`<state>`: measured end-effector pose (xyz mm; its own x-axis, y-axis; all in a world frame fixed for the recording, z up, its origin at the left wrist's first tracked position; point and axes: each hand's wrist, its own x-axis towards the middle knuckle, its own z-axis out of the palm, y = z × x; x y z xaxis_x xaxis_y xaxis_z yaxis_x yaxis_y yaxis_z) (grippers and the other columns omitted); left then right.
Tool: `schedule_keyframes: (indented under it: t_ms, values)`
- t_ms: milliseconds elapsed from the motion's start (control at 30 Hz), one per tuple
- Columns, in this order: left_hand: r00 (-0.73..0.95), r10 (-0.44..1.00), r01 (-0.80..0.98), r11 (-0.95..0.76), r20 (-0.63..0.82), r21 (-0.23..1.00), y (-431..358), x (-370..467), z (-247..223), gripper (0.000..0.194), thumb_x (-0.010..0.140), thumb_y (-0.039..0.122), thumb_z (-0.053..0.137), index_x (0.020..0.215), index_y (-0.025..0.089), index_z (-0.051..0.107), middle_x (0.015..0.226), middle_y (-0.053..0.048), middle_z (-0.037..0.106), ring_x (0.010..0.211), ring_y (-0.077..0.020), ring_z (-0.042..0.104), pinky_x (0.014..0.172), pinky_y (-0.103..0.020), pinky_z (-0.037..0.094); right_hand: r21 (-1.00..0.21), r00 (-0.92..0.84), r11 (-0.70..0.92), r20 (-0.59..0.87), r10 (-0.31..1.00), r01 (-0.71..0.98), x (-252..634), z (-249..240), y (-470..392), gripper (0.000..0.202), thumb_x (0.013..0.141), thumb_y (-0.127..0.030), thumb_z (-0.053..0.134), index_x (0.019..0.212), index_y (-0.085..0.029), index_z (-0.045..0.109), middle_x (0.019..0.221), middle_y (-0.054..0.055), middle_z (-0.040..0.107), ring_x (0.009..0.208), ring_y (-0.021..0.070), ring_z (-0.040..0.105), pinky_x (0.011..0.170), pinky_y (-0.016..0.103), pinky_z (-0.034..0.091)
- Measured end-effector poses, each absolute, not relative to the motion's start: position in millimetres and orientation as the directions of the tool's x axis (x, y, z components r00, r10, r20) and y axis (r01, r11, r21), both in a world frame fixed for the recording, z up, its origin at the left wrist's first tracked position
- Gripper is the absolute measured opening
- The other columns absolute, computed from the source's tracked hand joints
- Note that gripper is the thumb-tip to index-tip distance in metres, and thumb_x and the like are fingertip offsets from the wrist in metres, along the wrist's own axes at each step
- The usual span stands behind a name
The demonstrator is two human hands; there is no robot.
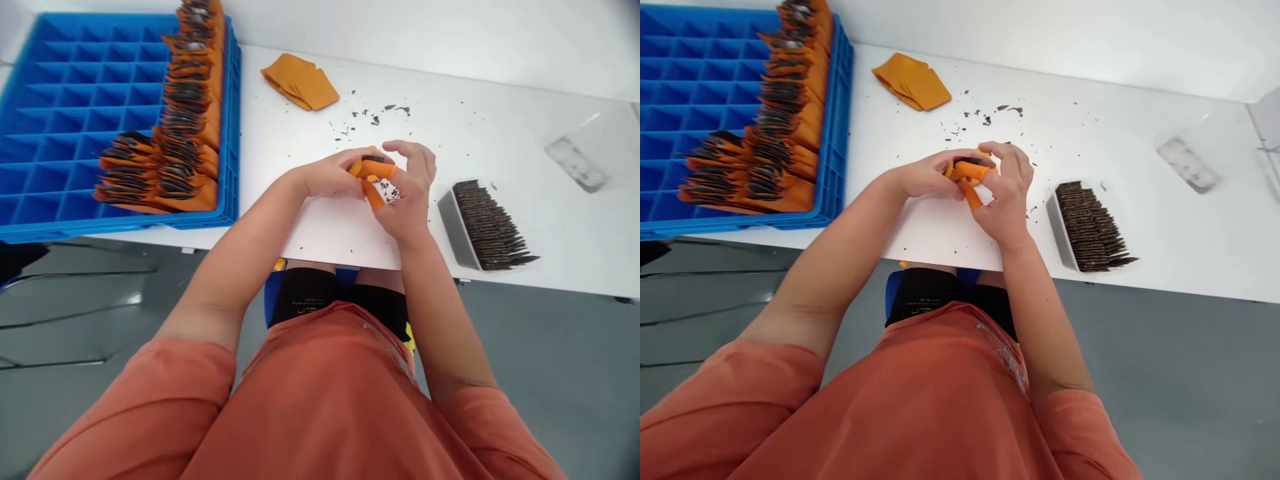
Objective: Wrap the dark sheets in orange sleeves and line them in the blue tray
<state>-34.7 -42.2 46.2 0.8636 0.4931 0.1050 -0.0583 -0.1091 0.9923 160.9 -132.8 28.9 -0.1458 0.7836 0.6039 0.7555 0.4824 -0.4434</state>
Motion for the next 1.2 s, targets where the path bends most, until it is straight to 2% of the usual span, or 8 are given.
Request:
schedule_keyframes:
  t_ms: [200, 433, 600, 767, 867, 967, 1067, 1200]
  values:
    - [0.834, 0.542, -0.033, -0.139, 0.104, 0.990, -50.3, -32.6, 50.2, 0.062, 0.062, 0.025, 0.080, 0.123, 0.025, 0.071, 0.147, -0.010, 0.069, 0.140, -0.0334, 0.065, 0.106, -0.044, 0.062, -0.462, -0.107, 0.472, 0.621, 0.777, 0.751, 158.2, 23.9, -135.1, 0.012, 0.098, -0.040, 0.071, 0.103, -0.031, 0.076, 0.143, 0.009, 0.070, 0.139, 0.0380, 0.058, 0.123, 0.072, 0.041]
    - [0.756, 0.645, 0.017, -0.186, 0.109, 0.982, -66.1, -34.8, 61.5, 0.040, 0.082, 0.030, 0.068, 0.121, 0.023, 0.067, 0.129, -0.011, 0.075, 0.119, -0.0244, 0.072, 0.101, -0.045, 0.062, -0.498, 0.021, 0.498, 0.722, 0.691, 0.710, 157.2, 25.3, -138.1, 0.018, 0.097, -0.039, 0.071, 0.113, -0.032, 0.076, 0.132, 0.011, 0.070, 0.127, 0.0370, 0.063, 0.111, 0.068, 0.050]
    - [0.813, 0.581, 0.024, -0.094, 0.035, 0.995, -67.7, -34.1, 70.3, 0.055, 0.095, 0.063, 0.066, 0.133, 0.025, 0.066, 0.143, -0.014, 0.075, 0.130, -0.0264, 0.074, 0.102, -0.041, 0.064, -0.538, 0.103, 0.530, 0.759, 0.643, 0.655, 155.8, 20.8, -137.7, 0.040, 0.098, -0.047, 0.071, 0.134, -0.029, 0.065, 0.126, 0.013, 0.070, 0.118, 0.0344, 0.067, 0.105, 0.064, 0.056]
    - [0.754, 0.657, 0.138, -0.134, -0.016, 0.981, -70.2, -30.9, 74.7, 0.072, 0.098, 0.086, 0.057, 0.120, 0.021, 0.078, 0.129, -0.015, 0.081, 0.119, -0.0249, 0.077, 0.099, -0.038, 0.064, -0.570, 0.177, 0.492, 0.752, 0.634, 0.658, 156.2, 14.5, -133.7, 0.020, 0.100, -0.046, 0.067, 0.108, -0.028, 0.070, 0.108, 0.010, 0.072, 0.105, 0.0302, 0.068, 0.093, 0.056, 0.060]
    - [0.672, 0.733, 0.208, -0.325, 0.107, 0.922, -76.7, -38.6, 87.3, 0.061, 0.098, 0.078, 0.065, 0.110, 0.021, 0.085, 0.117, -0.010, 0.084, 0.109, -0.0223, 0.077, 0.096, -0.036, 0.061, -0.596, 0.213, 0.487, 0.745, 0.632, 0.639, 156.3, 12.6, -133.4, 0.019, 0.100, -0.047, 0.069, 0.103, -0.028, 0.071, 0.106, 0.011, 0.074, 0.104, 0.0308, 0.068, 0.088, 0.055, 0.060]
    - [0.685, 0.694, 0.299, -0.546, 0.223, 0.782, -82.6, -48.1, 106.9, 0.036, 0.100, 0.056, 0.071, 0.109, 0.026, 0.088, 0.111, -0.006, 0.085, 0.101, -0.0214, 0.076, 0.093, -0.037, 0.058, -0.605, 0.242, 0.496, 0.752, 0.613, 0.623, 154.4, 12.6, -134.4, 0.019, 0.099, -0.046, 0.069, 0.103, -0.027, 0.073, 0.102, 0.010, 0.075, 0.098, 0.0293, 0.069, 0.087, 0.054, 0.060]
    - [0.729, 0.647, 0.428, -0.685, 0.223, 0.589, -84.7, -48.3, 122.4, 0.020, 0.096, 0.041, 0.072, 0.102, 0.030, 0.088, 0.100, -0.002, 0.084, 0.092, -0.0215, 0.073, 0.088, -0.038, 0.054, -0.594, 0.204, 0.523, 0.757, 0.621, 0.611, 151.4, 15.4, -135.4, 0.022, 0.099, -0.048, 0.070, 0.102, -0.027, 0.075, 0.098, 0.009, 0.075, 0.094, 0.0286, 0.069, 0.085, 0.052, 0.060]
    - [0.773, 0.624, 0.550, -0.749, 0.113, 0.370, -77.4, -45.8, 138.9, 0.018, 0.090, 0.031, 0.069, 0.089, 0.029, 0.086, 0.089, -0.001, 0.081, 0.083, -0.0219, 0.069, 0.078, -0.037, 0.046, -0.540, 0.144, 0.551, 0.785, 0.603, 0.636, 150.1, 20.5, -137.2, 0.028, 0.099, -0.054, 0.071, 0.104, -0.027, 0.078, 0.099, 0.008, 0.077, 0.094, 0.0286, 0.070, 0.087, 0.052, 0.059]
